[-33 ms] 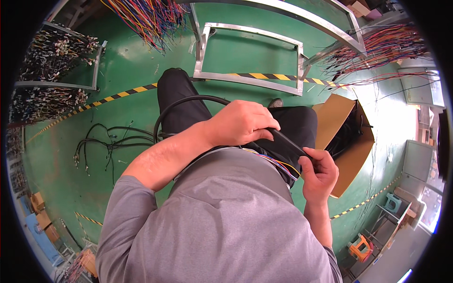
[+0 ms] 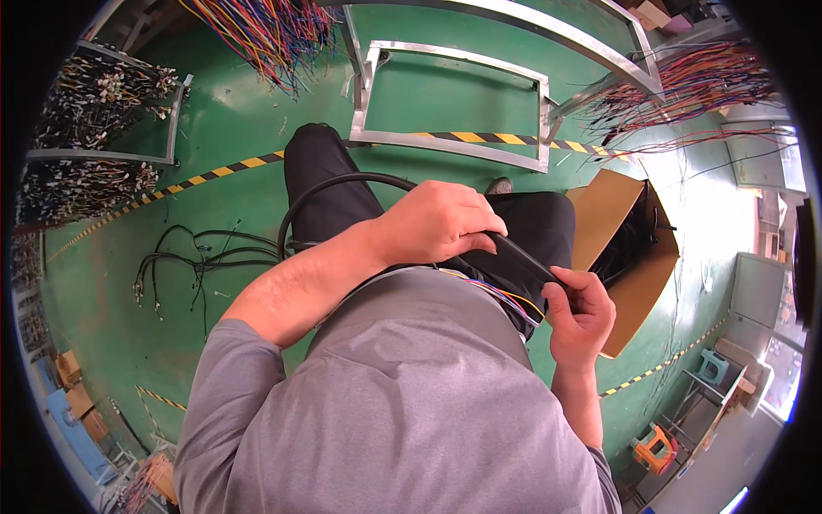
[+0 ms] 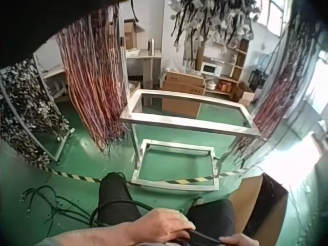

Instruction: Sorting and bundling colorful electrical wires and black cables on a production floor.

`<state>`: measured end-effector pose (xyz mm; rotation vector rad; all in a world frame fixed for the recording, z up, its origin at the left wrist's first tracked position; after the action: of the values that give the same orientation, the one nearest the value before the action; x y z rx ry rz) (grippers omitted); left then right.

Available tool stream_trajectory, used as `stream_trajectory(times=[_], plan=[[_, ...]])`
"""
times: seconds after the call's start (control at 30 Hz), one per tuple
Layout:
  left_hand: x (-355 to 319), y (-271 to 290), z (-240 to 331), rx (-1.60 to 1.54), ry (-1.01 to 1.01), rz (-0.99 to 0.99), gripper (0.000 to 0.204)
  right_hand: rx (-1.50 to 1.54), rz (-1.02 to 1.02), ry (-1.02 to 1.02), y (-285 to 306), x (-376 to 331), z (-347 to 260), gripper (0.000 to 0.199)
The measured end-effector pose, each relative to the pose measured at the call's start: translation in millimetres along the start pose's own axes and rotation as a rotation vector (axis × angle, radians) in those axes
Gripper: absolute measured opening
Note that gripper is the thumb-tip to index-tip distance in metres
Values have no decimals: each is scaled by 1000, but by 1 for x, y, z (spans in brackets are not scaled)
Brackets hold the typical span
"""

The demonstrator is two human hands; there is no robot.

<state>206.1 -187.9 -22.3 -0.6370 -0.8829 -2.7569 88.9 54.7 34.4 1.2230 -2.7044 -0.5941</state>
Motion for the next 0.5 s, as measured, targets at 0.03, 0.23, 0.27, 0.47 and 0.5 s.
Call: stream_trajectory(times=[0.03, 0.23, 0.27, 0.47, 0.5], plan=[[1, -2, 1, 9, -16, -6, 25, -5, -11, -6, -1, 0, -1, 16], [3, -8, 5, 64, -35, -18, 26, -74, 10, 65, -5, -2, -1, 16], [3, -9, 5, 28, -62, 1, 27, -52, 16, 55, -5, -2, 0, 16], [-5, -3, -6, 153, -24, -8, 31, 165, 75, -93, -2, -1, 1, 13], [-5, -3, -5, 152, -23, -9, 31, 165, 75, -94, -2, -1, 2, 13]])
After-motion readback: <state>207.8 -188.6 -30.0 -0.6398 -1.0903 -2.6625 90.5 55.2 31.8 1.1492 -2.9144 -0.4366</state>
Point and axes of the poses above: each hand's wrist, its own x-axis towards the middle knuckle, its own y-axis out of the back of the hand, z = x × y, the point moved 3 cm from there along x, towards the middle knuckle, and after that the axes turned 4 degrees about -z, right-handed, at the moved point
